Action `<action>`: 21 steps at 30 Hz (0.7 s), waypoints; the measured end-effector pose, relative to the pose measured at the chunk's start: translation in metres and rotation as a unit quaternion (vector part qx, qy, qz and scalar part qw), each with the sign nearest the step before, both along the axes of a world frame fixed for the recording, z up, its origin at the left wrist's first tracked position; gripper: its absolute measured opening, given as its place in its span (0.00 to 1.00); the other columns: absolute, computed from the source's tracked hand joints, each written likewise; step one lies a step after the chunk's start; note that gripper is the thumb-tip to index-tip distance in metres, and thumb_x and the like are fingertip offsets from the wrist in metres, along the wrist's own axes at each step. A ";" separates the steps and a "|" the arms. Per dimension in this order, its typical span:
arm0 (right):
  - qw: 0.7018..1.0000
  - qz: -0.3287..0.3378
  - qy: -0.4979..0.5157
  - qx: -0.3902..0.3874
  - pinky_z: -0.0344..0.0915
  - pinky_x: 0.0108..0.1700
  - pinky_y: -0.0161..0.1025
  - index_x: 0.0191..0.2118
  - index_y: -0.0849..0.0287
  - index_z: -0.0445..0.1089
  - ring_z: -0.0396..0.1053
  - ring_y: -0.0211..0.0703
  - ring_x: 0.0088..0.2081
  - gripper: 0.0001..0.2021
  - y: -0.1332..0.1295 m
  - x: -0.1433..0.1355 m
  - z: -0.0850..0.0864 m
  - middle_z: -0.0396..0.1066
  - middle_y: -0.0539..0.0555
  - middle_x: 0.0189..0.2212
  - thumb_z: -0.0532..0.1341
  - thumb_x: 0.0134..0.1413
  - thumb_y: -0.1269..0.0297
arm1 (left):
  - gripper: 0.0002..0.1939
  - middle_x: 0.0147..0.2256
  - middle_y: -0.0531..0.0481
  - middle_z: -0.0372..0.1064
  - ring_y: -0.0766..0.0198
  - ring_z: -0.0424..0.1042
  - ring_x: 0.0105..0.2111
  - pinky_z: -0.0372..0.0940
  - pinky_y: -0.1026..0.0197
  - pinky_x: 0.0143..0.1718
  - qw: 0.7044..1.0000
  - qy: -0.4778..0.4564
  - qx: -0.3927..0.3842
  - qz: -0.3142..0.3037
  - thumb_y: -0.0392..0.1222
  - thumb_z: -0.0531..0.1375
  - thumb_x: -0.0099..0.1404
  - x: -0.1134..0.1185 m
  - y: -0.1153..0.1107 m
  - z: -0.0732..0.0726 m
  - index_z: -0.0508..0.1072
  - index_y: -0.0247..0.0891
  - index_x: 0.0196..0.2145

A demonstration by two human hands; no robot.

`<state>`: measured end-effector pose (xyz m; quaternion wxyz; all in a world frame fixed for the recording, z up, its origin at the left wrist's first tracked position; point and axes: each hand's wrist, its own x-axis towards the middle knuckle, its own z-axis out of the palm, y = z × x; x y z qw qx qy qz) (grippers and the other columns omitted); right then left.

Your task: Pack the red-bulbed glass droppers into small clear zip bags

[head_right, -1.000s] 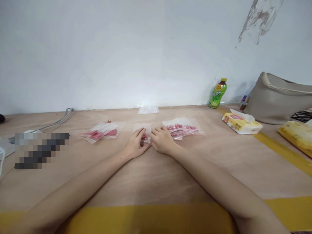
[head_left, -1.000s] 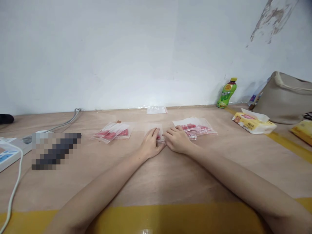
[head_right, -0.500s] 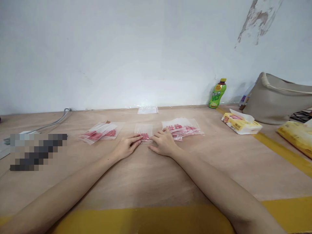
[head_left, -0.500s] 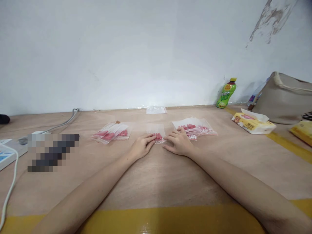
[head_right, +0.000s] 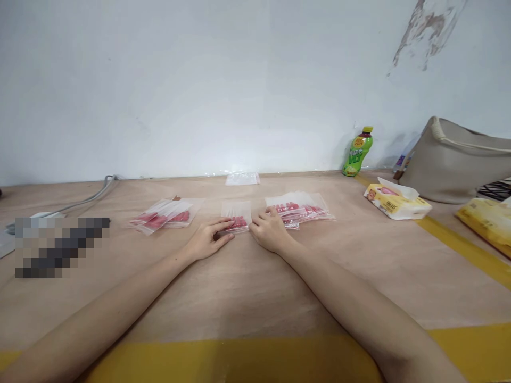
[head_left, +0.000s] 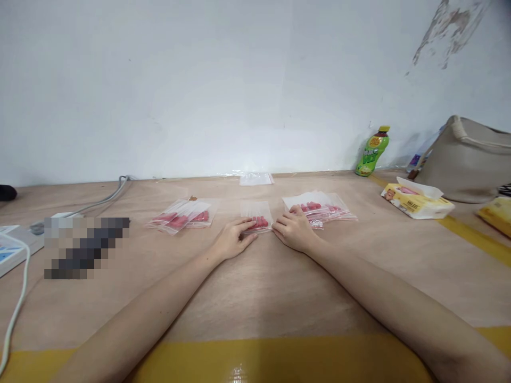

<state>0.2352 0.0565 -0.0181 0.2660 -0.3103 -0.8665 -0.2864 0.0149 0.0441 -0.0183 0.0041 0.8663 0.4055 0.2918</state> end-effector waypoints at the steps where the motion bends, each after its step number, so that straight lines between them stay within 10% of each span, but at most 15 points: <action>1: 1.000 -0.001 -0.005 0.003 0.46 0.40 0.43 0.23 0.59 0.67 0.59 0.39 0.29 0.12 0.000 0.000 0.000 0.68 0.52 0.23 0.52 0.54 0.72 | 0.18 0.48 0.43 0.66 0.57 0.67 0.48 0.63 0.55 0.49 1.000 0.003 0.006 0.000 0.44 0.56 0.61 0.000 0.000 0.000 0.69 0.37 0.48; 21: 1.000 0.022 0.007 -0.005 0.46 0.41 0.43 0.24 0.60 0.68 0.59 0.39 0.29 0.12 -0.001 -0.001 0.000 0.67 0.52 0.23 0.51 0.54 0.72 | 0.15 0.28 0.44 0.69 0.62 0.69 0.32 0.64 0.56 0.37 0.962 0.141 0.207 -0.112 0.33 0.46 0.65 0.042 0.025 0.003 0.68 0.35 0.25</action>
